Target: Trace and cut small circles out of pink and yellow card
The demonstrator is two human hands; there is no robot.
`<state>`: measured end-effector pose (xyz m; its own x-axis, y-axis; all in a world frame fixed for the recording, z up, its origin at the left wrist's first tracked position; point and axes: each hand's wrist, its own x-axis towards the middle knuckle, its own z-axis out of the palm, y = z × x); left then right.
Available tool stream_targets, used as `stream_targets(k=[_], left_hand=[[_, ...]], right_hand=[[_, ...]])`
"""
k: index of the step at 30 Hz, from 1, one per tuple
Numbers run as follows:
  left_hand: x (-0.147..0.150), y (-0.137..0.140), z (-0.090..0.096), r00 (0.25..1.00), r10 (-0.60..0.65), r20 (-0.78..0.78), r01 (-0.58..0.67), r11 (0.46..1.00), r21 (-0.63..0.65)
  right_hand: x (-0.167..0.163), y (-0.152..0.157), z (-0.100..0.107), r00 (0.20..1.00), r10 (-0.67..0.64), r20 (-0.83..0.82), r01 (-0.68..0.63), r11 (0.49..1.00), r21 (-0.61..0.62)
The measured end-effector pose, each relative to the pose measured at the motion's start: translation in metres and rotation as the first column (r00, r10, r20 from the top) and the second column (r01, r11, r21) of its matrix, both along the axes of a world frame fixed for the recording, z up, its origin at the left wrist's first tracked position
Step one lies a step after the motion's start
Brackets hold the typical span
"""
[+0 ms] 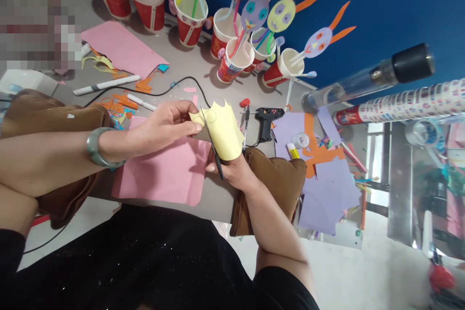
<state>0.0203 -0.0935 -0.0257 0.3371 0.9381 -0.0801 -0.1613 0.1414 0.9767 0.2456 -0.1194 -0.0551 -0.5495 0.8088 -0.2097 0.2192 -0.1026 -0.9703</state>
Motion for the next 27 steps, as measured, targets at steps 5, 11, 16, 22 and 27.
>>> stream_targets(k=[5, 11, 16, 22, 27], left_hand=[[0.0005, 0.0003, -0.001, 0.999, 0.006, 0.035, -0.006, 1.0, 0.011], [0.0007, 0.0011, 0.0003, 1.0, 0.008, 0.028, -0.008, 1.0, 0.014], [0.001, 0.0015, 0.0004, 0.999, 0.01, 0.037, -0.011, 1.0, 0.015], [0.0016, 0.0013, -0.0004, 0.999, 0.01, 0.043, -0.012, 0.999, 0.045], [0.002, 0.0012, 0.0012, 1.0, 0.022, 0.022, -0.022, 0.999, 0.023]], right_hand=[[-0.0015, 0.0004, 0.0007, 1.0, -0.014, -0.025, 0.015, 1.0, 0.012], [-0.0004, -0.0008, -0.0017, 1.0, -0.007, -0.026, 0.007, 1.0, -0.002], [-0.0001, -0.0018, -0.0039, 1.0, -0.008, -0.013, 0.007, 1.0, -0.006], [0.0008, -0.0029, -0.0074, 0.998, 0.037, -0.057, -0.04, 0.998, -0.055], [0.001, -0.0023, -0.0056, 1.0, 0.022, -0.022, -0.022, 1.0, 0.0]])
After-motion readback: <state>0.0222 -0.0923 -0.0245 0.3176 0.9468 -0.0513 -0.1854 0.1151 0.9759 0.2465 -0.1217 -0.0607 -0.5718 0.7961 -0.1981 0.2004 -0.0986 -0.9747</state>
